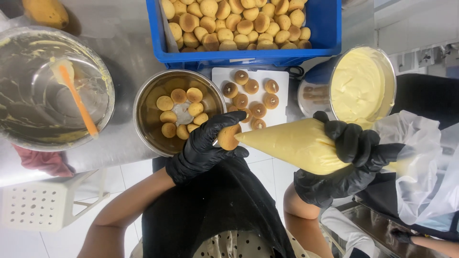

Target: Fill small baked pastries with cream using a piping bag.

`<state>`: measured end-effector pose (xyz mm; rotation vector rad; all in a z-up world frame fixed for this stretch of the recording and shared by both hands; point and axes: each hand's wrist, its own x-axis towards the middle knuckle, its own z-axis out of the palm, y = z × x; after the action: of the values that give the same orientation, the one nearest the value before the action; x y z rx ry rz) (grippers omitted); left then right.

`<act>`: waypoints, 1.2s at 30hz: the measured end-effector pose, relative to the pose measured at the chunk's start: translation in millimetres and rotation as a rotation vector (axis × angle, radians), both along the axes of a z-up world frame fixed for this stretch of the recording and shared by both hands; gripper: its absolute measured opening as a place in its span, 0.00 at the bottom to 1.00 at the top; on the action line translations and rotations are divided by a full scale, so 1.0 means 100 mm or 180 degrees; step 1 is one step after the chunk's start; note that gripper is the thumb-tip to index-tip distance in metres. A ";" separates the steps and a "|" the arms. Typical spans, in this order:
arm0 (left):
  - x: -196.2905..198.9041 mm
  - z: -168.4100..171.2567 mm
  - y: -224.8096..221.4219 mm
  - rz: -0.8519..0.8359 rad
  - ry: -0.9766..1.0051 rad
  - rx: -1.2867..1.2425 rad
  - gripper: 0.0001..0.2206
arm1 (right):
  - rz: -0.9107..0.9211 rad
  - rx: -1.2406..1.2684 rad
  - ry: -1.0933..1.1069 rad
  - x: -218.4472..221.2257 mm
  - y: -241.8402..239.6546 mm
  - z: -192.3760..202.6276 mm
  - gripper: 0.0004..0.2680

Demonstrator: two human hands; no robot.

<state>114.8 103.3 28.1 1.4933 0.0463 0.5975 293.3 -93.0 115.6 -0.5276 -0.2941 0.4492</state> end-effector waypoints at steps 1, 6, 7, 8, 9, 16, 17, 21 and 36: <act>0.00 0.00 0.01 -0.0001 0.0002 0.0001 0.31 | -0.0001 0.0001 0.0002 0.01 -0.03 -0.04 0.23; 0.09 0.21 0.04 0.0027 0.0565 0.0618 0.37 | 0.0020 -0.0030 -0.0251 0.08 -0.10 -0.14 0.28; 0.11 0.19 0.02 0.0025 0.0566 0.0621 0.37 | 0.0018 -0.0028 -0.0250 0.09 -0.11 -0.14 0.28; 0.12 0.16 -0.01 0.0056 0.0551 0.0581 0.37 | 0.0019 -0.0253 -0.0413 0.11 -0.11 -0.14 0.28; 0.14 0.13 -0.03 0.0089 0.0535 0.0542 0.37 | 0.0021 -0.0478 -0.0578 0.13 -0.12 -0.14 0.28; 0.14 -0.03 -0.09 0.0488 0.0078 0.0803 0.33 | -0.0182 -0.0389 -0.0502 0.01 0.09 -0.02 0.25; 0.14 -0.06 -0.08 0.0483 0.0110 0.0878 0.32 | -0.0264 -0.0536 -0.0592 -0.03 0.13 0.01 0.25; 0.10 -0.04 -0.03 0.0557 0.0208 0.1086 0.31 | -0.0296 -0.0762 -0.0955 -0.08 0.17 0.01 0.25; 0.16 -0.09 0.06 0.0971 -0.0091 0.1166 0.36 | -0.0192 -0.1198 -0.1760 -0.06 0.39 -0.07 0.14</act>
<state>131.3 109.6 19.3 1.8487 0.1509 0.9093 287.4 -53.6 108.1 -1.0276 -0.7294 0.2924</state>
